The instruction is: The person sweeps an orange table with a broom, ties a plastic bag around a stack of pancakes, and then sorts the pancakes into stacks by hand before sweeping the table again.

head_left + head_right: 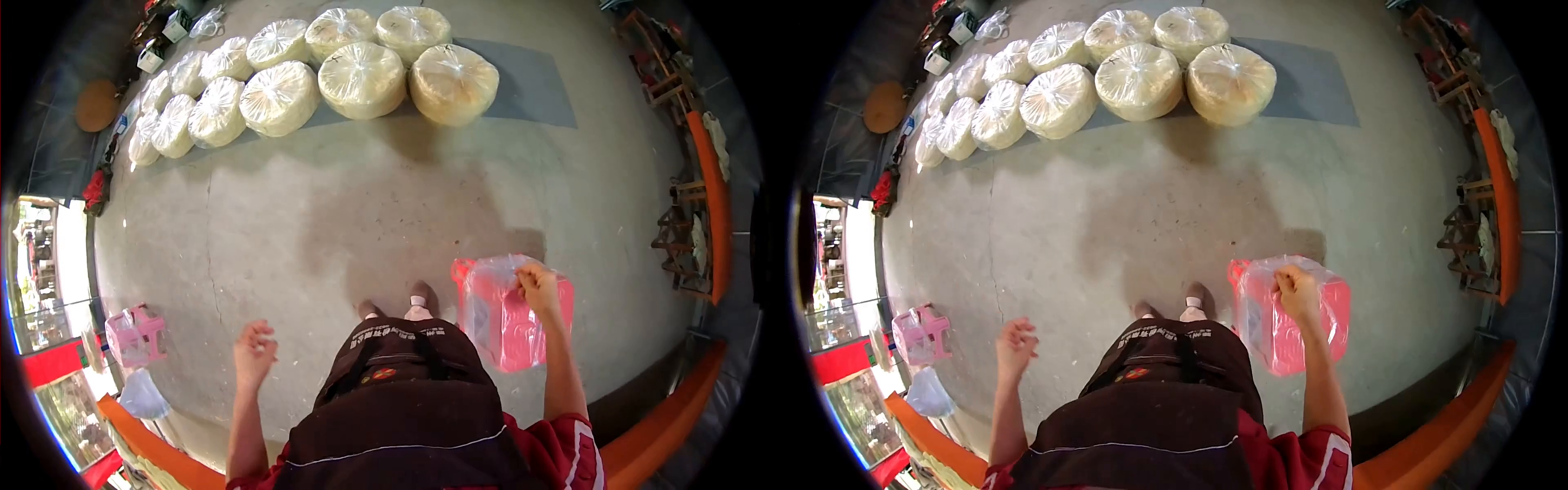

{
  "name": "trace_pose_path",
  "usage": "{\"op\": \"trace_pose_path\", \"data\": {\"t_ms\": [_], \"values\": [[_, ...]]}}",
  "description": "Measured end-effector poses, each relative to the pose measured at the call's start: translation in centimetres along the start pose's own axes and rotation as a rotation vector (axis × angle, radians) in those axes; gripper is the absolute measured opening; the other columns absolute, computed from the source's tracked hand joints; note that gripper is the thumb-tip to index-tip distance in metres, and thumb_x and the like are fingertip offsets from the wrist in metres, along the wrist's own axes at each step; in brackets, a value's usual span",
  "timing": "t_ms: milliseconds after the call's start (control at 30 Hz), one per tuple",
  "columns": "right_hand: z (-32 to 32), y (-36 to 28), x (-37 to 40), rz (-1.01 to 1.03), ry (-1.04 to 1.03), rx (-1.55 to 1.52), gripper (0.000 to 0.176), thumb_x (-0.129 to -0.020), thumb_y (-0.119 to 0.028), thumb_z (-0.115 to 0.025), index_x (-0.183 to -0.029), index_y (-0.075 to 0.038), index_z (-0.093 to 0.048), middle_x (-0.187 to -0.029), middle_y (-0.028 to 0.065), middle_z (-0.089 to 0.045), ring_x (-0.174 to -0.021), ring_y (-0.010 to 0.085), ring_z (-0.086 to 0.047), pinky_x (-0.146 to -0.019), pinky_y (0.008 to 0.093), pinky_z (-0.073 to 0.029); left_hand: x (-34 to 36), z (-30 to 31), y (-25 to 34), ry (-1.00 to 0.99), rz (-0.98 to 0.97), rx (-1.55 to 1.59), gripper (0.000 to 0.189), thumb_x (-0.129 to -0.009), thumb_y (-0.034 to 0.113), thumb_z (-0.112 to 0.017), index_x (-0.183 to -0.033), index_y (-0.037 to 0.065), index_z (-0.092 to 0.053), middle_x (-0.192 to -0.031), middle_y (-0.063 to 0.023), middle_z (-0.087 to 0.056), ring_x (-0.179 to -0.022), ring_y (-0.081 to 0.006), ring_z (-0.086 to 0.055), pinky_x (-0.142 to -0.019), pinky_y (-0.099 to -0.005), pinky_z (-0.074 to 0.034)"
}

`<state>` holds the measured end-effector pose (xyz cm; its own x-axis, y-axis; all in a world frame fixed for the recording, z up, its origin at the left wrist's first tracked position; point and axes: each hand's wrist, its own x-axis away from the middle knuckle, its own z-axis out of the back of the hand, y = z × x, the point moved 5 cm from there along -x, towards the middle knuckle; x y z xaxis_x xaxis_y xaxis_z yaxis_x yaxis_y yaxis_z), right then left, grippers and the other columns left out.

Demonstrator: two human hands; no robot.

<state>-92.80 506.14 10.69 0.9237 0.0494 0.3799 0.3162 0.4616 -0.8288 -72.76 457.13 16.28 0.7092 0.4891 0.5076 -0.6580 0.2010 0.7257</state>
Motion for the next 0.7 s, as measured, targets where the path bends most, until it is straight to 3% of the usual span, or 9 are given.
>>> {"op": "trace_pose_path", "data": {"t_ms": [33,133,233,333,533,700], "values": [[-0.3,1.4,0.1,0.066,0.039,0.192,0.008,-0.079,0.0,-0.049,-0.078,0.001,-0.056,-0.059,0.01,-0.057,-0.051,0.0182,-0.054,-0.049,0.0299,-0.043,0.0,-0.8,-0.9,-0.047,-0.022,-0.073,0.037,-0.069,-0.006,-0.054,-0.105,0.004,-0.05,-0.093,-0.0063,-0.057,-0.066,-0.01,-0.056,-0.049,-0.0234,-0.047],[-1.5,2.1,1.5,0.189,0.058,0.48,0.012,-0.071,0.003,-0.049,-0.079,0.0,-0.057,-0.065,0.0148,-0.059,-0.059,0.0281,-0.058,-0.055,0.0348,-0.046,1.4,-2.1,-1.7,-0.185,-0.129,-0.328,0.039,-0.068,-0.001,-0.058,-0.105,0.004,-0.05,-0.093,-0.0099,-0.058,-0.07,-0.0164,-0.059,-0.056,-0.0295,-0.048],[-3.7,2.6,3.5,0.229,-0.008,0.528,0.016,-0.069,0.004,-0.046,-0.079,-0.001,-0.057,-0.069,0.0161,-0.059,-0.06,0.0296,-0.057,-0.055,0.0334,-0.046,2.2,-1.4,-1.3,-0.282,-0.319,-0.587,0.041,-0.067,0.006,-0.062,-0.106,0.007,-0.05,-0.094,-0.0117,-0.057,-0.074,-0.0252,-0.059,-0.067,-0.0341,-0.047],[-6.5,2.9,4.8,0.156,-0.153,0.547,0.014,-0.069,0.001,-0.047,-0.075,-0.001,-0.06,-0.071,0.0168,-0.06,-0.067,0.0313,-0.059,-0.058,0.0358,-0.047,1.4,1.1,-4.0,-0.232,-0.311,-0.554,0.041,-0.067,0.006,-0.062,-0.106,0.006,-0.05,-0.094,-0.0113,-0.057,-0.074,-0.0243,-0.059,-0.066,-0.034,-0.047],[-7.8,2.9,6.2,0.187,-0.116,0.655,0.013,-0.068,-0.001,-0.049,-0.075,-0.002,-0.06,-0.072,0.0176,-0.06,-0.068,0.0334,-0.059,-0.061,0.038,-0.048,0.1,3.0,-9.3,-0.243,-0.213,-0.62,0.041,-0.067,0.007,-0.063,-0.106,0.004,-0.05,-0.095,-0.0118,-0.058,-0.072,-0.0236,-0.059,-0.065,-0.0346,-0.047],[-6.0,4.4,5.4,0.157,-0.04,0.638,0.014,-0.069,-0.001,-0.048,-0.075,-0.003,-0.06,-0.073,0.0175,-0.061,-0.07,0.0331,-0.059,-0.062,0.0383,-0.047,-0.9,0.9,-8.2,-0.309,-0.236,-0.556,0.041,-0.066,0.008,-0.063,-0.106,0.004,-0.051,-0.094,-0.0124,-0.058,-0.071,-0.0232,-0.059,-0.066,-0.0347,-0.047]]}}
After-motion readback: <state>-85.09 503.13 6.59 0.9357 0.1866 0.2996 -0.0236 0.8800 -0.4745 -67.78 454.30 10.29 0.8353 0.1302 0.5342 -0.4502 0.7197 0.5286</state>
